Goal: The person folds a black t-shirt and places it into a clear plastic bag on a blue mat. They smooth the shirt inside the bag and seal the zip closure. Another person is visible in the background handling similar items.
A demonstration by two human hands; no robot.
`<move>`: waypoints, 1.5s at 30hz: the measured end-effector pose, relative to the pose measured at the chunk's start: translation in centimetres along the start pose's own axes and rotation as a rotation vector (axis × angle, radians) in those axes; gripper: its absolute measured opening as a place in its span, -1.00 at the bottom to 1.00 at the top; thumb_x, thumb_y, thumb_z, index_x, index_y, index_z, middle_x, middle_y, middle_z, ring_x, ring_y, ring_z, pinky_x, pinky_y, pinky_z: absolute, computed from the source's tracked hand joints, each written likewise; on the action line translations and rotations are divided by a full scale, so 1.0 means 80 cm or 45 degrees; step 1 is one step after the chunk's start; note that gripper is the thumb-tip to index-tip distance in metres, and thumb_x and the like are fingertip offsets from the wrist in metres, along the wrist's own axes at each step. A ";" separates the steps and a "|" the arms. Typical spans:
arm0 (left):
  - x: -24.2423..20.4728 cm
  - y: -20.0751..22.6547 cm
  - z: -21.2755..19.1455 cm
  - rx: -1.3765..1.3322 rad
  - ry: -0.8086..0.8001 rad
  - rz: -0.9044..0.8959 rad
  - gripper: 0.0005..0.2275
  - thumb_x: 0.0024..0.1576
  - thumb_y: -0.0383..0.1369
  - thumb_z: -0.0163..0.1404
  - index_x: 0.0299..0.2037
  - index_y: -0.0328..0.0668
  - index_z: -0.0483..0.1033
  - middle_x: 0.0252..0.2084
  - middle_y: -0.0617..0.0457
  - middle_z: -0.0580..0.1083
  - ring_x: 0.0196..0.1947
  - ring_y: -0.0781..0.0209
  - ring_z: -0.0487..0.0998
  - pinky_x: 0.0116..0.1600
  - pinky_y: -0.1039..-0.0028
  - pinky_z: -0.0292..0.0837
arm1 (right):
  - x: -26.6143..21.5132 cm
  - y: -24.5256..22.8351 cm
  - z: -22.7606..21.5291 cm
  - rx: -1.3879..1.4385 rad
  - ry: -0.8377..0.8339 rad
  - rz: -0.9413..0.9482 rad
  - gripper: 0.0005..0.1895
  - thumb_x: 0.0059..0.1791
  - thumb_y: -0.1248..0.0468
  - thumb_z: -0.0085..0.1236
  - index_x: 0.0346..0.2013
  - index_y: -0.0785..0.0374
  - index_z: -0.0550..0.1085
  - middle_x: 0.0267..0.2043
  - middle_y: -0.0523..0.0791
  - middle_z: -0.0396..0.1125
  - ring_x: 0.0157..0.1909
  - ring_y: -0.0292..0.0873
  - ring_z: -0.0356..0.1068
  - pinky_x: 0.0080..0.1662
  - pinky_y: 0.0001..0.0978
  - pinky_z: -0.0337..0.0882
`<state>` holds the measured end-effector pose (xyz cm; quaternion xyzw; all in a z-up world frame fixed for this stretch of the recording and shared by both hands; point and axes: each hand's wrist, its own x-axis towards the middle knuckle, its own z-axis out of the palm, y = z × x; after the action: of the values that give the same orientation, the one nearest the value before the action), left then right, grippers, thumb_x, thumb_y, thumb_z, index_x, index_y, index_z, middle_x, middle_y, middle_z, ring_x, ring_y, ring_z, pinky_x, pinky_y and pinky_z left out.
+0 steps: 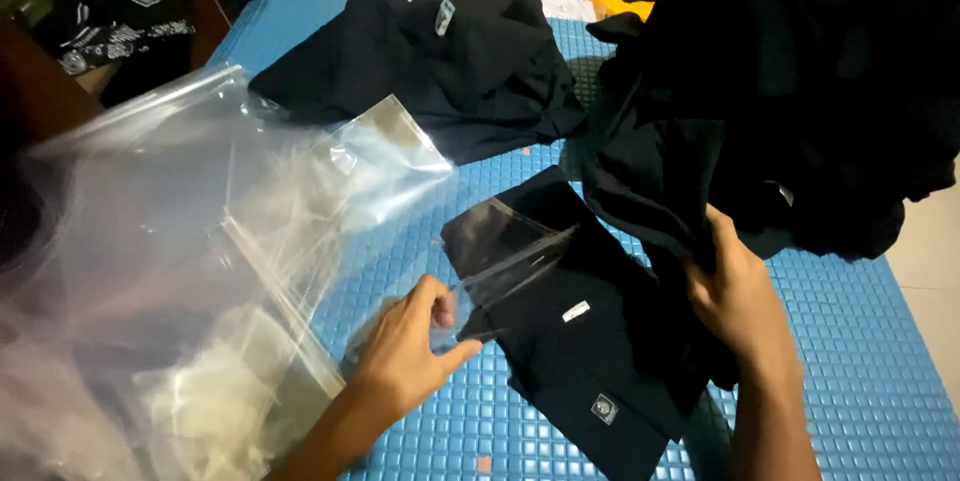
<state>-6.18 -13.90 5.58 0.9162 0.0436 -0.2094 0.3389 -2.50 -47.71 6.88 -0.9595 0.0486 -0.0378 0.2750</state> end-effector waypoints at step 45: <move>0.005 0.005 0.037 -0.104 0.714 1.702 -0.89 0.19 -0.57 0.14 -0.17 -0.38 0.47 0.13 -0.29 0.52 0.19 -0.48 0.51 0.33 -0.28 0.35 | -0.038 -0.098 -0.001 -0.349 -0.943 -0.412 -0.32 0.01 0.23 0.05 0.45 -0.04 0.18 0.39 -0.11 0.28 0.29 -0.02 0.40 0.23 -0.11 0.40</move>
<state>-6.80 -16.09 3.63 0.7528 -0.4327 0.2870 0.4045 -4.95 -40.79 10.93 -0.9311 -0.2001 0.2737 0.1344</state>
